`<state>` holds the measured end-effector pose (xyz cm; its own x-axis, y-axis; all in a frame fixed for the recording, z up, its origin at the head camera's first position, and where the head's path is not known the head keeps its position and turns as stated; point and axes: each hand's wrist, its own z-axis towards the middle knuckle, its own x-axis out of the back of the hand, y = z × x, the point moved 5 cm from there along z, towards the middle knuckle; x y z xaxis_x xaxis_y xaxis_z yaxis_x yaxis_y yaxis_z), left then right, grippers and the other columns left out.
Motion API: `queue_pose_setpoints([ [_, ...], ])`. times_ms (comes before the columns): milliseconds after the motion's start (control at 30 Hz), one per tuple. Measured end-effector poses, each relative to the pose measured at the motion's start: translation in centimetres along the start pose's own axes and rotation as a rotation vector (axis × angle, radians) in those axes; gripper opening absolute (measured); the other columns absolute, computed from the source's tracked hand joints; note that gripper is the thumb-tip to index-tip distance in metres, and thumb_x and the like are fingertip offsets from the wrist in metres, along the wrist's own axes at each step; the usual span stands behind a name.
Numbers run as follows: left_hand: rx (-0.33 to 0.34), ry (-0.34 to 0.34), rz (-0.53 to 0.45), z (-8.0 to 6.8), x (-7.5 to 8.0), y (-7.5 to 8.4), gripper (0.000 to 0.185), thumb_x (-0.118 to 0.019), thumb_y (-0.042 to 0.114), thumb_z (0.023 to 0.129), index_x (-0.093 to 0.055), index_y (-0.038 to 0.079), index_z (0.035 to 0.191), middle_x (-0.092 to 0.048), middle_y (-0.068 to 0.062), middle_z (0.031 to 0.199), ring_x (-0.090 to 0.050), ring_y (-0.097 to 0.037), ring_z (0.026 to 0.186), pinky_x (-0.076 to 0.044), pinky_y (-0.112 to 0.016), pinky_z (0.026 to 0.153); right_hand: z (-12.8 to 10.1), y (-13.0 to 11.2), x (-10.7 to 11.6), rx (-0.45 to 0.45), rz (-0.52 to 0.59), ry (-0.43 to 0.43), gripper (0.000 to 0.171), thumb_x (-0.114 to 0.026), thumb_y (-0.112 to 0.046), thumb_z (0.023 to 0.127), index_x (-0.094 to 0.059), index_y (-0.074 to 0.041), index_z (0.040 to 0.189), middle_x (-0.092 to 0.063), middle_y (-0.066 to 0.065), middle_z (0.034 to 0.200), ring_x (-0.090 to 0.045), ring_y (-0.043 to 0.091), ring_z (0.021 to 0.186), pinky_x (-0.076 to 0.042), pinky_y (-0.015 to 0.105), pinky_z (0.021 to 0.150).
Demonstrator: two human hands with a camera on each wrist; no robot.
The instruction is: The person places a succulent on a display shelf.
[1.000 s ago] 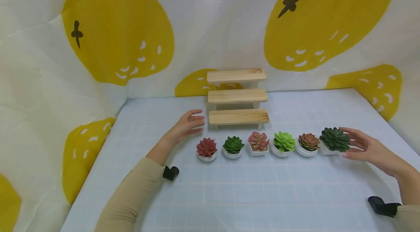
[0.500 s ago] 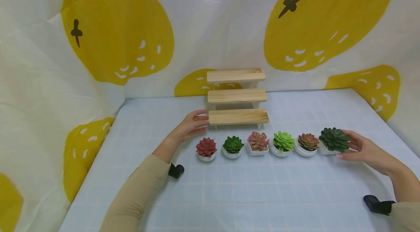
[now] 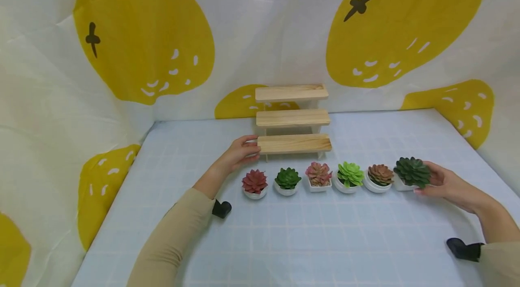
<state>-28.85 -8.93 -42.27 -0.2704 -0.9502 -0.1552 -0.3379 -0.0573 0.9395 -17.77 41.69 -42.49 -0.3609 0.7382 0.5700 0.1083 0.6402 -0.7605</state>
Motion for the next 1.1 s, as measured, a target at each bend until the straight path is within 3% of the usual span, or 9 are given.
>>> queue_pose_setpoints([
  [100, -0.003, -0.001, -0.001, 0.01, -0.08, 0.04, 0.054, -0.053, -0.004, 0.092, -0.033, 0.001, 0.141, -0.043, -0.022, 0.130, -0.056, -0.015, 0.089, -0.054, -0.024, 0.076, 0.12, -0.13, 0.15, 0.048, 0.068, 0.007, 0.072, -0.066, -0.007, 0.084, -0.021, 0.004, 0.139, -0.052, -0.006, 0.124, -0.042, -0.018, 0.094, -0.047, 0.013, 0.075],
  [200, -0.002, -0.002, -0.004, 0.07, -0.14, 0.11, 0.054, -0.053, -0.005, 0.091, -0.033, 0.001, 0.141, -0.044, -0.022, 0.129, -0.056, -0.014, 0.087, -0.054, -0.023, 0.075, 0.17, -0.10, 0.14, 0.076, 0.150, 0.003, 0.059, -0.066, -0.001, 0.083, -0.033, -0.010, 0.131, -0.046, -0.032, 0.107, -0.047, -0.015, 0.093, -0.048, 0.013, 0.074],
  [300, -0.001, -0.003, -0.006, 0.13, -0.19, 0.15, 0.055, -0.053, -0.006, 0.091, -0.033, 0.001, 0.141, -0.044, -0.022, 0.129, -0.056, -0.014, 0.086, -0.054, -0.022, 0.074, 0.20, -0.01, 0.26, 0.076, 0.193, -0.003, 0.058, -0.066, 0.001, 0.082, -0.037, -0.025, 0.125, -0.047, -0.033, 0.105, -0.049, -0.013, 0.092, -0.049, 0.014, 0.074],
  [467, -0.002, -0.001, -0.007, 0.10, -0.28, 0.19, 0.055, -0.053, -0.006, 0.091, -0.034, 0.001, 0.141, -0.044, -0.022, 0.130, -0.056, -0.014, 0.086, -0.053, -0.022, 0.074, 0.18, 0.09, 0.37, 0.089, 0.245, -0.016, 0.059, -0.065, 0.004, 0.081, -0.039, -0.035, 0.116, -0.050, -0.031, 0.105, -0.051, -0.010, 0.091, -0.051, 0.016, 0.074],
  [1100, 0.001, 0.028, 0.005, -0.13, -0.30, 0.22, 0.053, -0.055, -0.006, 0.090, -0.036, 0.001, 0.140, -0.047, -0.021, 0.126, -0.056, -0.015, 0.088, -0.053, -0.024, 0.079, 0.21, -0.09, 0.29, 0.163, 0.316, -0.042, 0.058, -0.061, 0.011, 0.080, -0.048, -0.036, 0.111, -0.056, -0.026, 0.105, -0.053, -0.007, 0.091, -0.051, 0.016, 0.073],
])
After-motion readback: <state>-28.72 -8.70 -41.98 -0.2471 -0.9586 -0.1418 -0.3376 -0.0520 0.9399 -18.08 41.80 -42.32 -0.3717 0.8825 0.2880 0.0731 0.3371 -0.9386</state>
